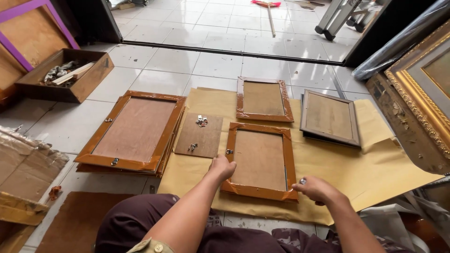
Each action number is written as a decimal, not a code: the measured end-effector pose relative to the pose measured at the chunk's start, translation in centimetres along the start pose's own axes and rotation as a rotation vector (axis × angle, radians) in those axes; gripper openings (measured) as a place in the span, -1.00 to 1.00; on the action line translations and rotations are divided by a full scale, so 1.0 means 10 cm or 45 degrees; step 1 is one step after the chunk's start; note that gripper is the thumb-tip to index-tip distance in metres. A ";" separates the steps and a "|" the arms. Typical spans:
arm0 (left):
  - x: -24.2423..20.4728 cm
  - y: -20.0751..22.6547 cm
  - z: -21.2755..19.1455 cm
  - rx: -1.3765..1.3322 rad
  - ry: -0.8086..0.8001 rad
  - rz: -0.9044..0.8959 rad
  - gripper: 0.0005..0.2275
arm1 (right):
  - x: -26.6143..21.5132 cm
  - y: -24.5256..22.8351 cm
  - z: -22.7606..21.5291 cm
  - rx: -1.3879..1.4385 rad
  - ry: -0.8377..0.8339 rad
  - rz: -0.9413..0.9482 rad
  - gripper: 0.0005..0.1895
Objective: Removing metal latches and screws from wooden picture frames using a manual screwdriver.
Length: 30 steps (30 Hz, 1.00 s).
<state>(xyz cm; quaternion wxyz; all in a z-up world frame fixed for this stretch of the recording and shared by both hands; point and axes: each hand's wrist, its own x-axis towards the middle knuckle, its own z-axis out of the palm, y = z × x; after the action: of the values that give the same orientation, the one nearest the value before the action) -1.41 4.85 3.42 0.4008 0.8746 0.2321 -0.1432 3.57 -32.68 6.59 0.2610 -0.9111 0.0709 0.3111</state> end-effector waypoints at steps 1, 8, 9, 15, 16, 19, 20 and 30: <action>-0.01 0.02 0.00 0.092 -0.032 0.001 -0.22 | 0.03 -0.05 0.04 -0.067 0.006 -0.010 -0.64; -0.13 0.07 0.08 0.610 -0.213 0.072 -0.46 | 0.35 -0.14 0.00 -0.446 0.159 -0.033 -0.60; -0.28 0.17 0.04 0.611 -0.218 0.068 -0.46 | 0.26 -0.22 -0.03 -0.446 0.153 -0.030 -0.60; -0.13 0.31 0.09 0.745 -0.724 -0.115 -0.49 | 0.20 -0.42 -0.16 -0.483 0.318 -0.080 -0.53; -0.14 0.35 0.06 0.794 -0.753 -0.079 -0.57 | 0.26 -0.41 -0.18 -0.357 0.349 -0.086 -0.55; -0.07 0.36 -0.04 0.906 -0.484 0.232 -0.82 | 0.22 -0.37 -0.30 -0.238 0.388 -0.069 -0.45; -0.03 0.36 -0.08 0.953 -0.173 0.504 -0.74 | 0.17 -0.36 -0.37 -0.245 0.403 -0.049 -0.33; 0.00 0.17 -0.07 1.120 0.015 1.090 -0.46 | -0.36 -0.50 -0.40 -0.206 0.167 0.067 -0.18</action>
<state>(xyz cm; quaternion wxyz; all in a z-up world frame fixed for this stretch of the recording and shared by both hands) -0.52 4.44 4.94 0.0229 0.9744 -0.2185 -0.0470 4.31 -30.59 13.63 0.1734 -0.9454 0.0863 0.2621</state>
